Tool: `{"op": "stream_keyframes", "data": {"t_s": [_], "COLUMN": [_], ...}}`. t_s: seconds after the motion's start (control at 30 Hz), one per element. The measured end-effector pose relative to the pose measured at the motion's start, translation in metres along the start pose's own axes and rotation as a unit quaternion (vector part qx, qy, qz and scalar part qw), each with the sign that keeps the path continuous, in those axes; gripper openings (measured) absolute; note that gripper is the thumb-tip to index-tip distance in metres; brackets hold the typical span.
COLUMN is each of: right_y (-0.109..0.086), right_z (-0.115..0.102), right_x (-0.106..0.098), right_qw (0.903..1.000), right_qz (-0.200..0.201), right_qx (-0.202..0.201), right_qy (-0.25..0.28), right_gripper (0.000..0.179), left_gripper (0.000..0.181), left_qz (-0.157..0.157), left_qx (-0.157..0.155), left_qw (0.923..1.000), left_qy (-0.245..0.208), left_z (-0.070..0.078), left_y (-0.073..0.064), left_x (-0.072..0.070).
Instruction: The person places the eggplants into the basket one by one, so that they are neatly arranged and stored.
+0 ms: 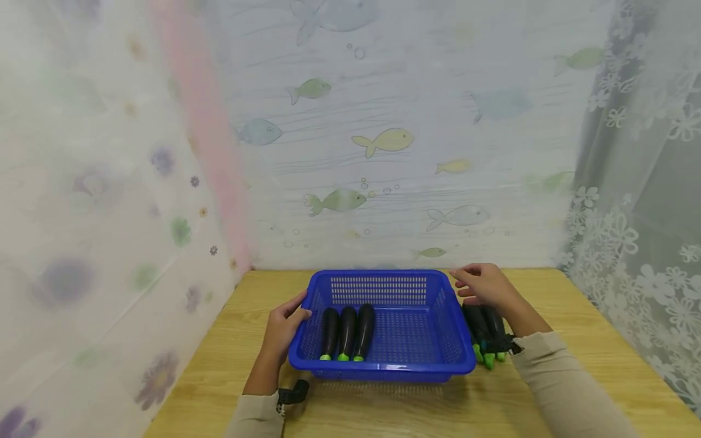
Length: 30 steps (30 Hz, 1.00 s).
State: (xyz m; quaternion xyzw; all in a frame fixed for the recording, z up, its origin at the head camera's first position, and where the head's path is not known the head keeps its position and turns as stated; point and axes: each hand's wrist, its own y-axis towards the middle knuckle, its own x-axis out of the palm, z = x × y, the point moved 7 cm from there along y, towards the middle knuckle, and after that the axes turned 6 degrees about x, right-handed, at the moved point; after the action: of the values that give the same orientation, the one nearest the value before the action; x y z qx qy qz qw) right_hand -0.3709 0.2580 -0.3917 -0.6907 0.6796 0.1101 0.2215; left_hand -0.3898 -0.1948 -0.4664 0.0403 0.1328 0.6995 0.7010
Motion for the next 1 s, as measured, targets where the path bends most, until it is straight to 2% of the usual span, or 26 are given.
{"op": "stream_keyframes", "data": {"t_s": [0.33, 0.57, 0.7, 1.0], "right_y": [-0.005, -0.006, -0.006, -0.005], "right_z": [0.039, 0.060, 0.071, 0.089], "right_x": [-0.029, -0.045, -0.049, -0.053], "right_qw": [0.9985, 0.9971, 0.9957, 0.9934], "right_qz": [0.026, 0.046, 0.051, 0.060], "right_qx": [0.027, 0.035, 0.046, 0.073], "right_qy": [-0.040, -0.050, -0.062, -0.065], "right_gripper": [0.076, 0.074, 0.071, 0.076], "left_gripper": [0.052, 0.051, 0.051, 0.050], "left_qz": [0.000, 0.004, 0.006, 0.004], "left_qx": [-0.004, 0.001, 0.004, 0.006], "left_qw": [1.0000, 1.0000, 1.0000, 1.0000], "left_qy": [-0.005, 0.002, 0.002, -0.001], "left_z": [-0.003, -0.003, -0.002, 0.001], "left_y": [0.000, -0.001, -0.002, -0.001], "left_x": [0.002, 0.001, 0.001, 0.001]}}
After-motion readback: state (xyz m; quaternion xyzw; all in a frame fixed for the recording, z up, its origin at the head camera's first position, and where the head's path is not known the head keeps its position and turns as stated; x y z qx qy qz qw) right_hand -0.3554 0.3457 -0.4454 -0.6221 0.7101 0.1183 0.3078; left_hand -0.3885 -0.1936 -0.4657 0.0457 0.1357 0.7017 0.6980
